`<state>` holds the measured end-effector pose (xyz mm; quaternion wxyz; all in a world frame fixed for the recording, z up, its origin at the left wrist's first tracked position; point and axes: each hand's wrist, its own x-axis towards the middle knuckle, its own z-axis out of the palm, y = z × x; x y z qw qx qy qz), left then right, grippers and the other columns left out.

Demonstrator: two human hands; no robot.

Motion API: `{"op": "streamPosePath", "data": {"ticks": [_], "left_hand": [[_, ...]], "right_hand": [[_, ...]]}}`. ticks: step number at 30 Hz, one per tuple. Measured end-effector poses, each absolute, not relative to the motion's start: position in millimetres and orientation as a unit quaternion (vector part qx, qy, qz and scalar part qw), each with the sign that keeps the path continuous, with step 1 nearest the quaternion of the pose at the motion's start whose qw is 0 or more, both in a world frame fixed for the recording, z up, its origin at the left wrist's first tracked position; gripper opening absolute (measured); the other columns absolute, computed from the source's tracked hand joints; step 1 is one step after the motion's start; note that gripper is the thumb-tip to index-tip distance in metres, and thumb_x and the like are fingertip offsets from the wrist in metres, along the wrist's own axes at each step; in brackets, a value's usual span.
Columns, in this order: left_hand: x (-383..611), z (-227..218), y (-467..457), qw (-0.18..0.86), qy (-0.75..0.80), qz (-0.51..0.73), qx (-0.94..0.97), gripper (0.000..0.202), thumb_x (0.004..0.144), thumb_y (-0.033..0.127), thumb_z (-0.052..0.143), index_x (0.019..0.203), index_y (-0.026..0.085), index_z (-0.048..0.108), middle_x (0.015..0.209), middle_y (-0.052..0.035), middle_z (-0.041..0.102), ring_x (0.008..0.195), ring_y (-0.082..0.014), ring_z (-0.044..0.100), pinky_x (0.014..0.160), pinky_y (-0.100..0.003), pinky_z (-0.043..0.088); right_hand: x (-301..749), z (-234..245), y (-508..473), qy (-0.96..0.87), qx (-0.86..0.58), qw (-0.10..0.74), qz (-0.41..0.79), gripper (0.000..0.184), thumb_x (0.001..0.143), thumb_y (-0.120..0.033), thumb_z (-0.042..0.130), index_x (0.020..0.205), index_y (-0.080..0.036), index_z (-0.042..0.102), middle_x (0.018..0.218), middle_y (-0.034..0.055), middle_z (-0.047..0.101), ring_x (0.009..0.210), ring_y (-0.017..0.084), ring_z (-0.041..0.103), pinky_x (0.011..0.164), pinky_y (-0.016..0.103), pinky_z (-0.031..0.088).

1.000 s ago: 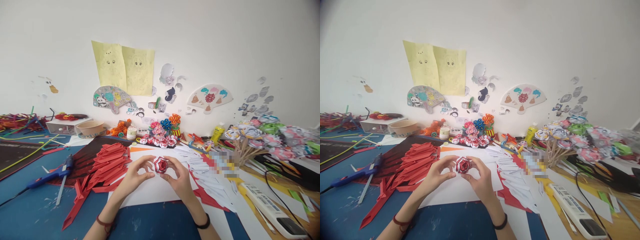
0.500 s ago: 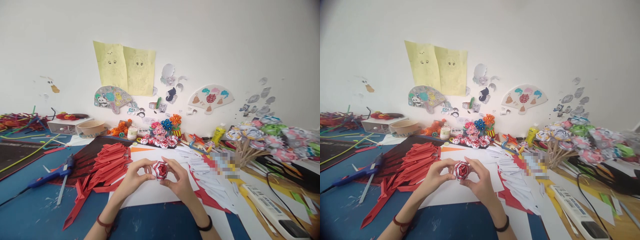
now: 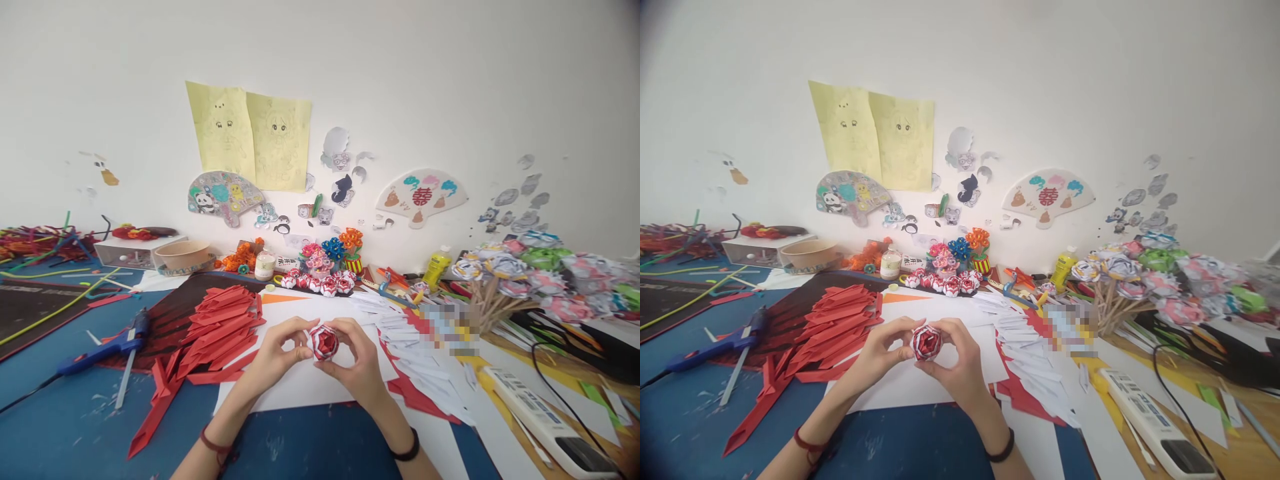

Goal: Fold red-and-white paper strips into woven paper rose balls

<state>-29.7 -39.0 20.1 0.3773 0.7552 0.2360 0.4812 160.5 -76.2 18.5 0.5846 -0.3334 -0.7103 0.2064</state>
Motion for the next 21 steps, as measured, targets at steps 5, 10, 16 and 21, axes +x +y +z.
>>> {"op": "streamPosePath", "data": {"ticks": [5,10,16,21], "left_hand": [[-28,23,-40,0.393,0.226,0.449,0.77,0.062,0.078,0.043,0.07,0.134,0.027,0.052,0.1,-0.0059,0.057,0.074,-0.0132,0.05,0.072,-0.028,0.044],[-24,21,-41,0.383,0.247,0.469,0.756,0.06,0.074,0.043,0.074,0.129,0.026,0.057,0.093,-0.0036,0.057,0.07,-0.0122,0.05,0.071,-0.027,0.045],[-22,21,-44,0.353,0.261,0.473,0.764,0.057,0.074,0.043,0.074,0.126,0.024,0.059,0.089,-0.0022,0.056,0.07,-0.0126,0.05,0.073,-0.029,0.044],[-23,22,-44,0.329,0.257,0.464,0.781,0.05,0.081,0.042,0.067,0.127,0.024,0.058,0.086,-0.0025,0.056,0.074,-0.0142,0.049,0.073,-0.029,0.042]], "right_hand": [[160,16,-73,-0.678,-0.373,0.6,0.203,0.046,0.071,-0.03,0.08,0.113,-0.024,0.06,0.107,0.0077,0.061,0.093,0.023,0.063,0.081,0.036,0.056],[160,10,-67,-0.651,-0.342,0.606,0.303,0.056,0.062,-0.042,0.085,0.107,-0.022,0.059,0.097,0.0065,0.067,0.089,0.024,0.066,0.08,0.036,0.056],[159,9,-68,-0.635,-0.334,0.612,0.333,0.054,0.058,-0.042,0.086,0.1,-0.02,0.059,0.094,0.0066,0.069,0.09,0.025,0.066,0.079,0.035,0.055],[162,11,-69,-0.634,-0.346,0.603,0.339,0.047,0.065,-0.032,0.085,0.102,-0.02,0.06,0.094,0.007,0.069,0.088,0.024,0.067,0.08,0.036,0.055]]}}
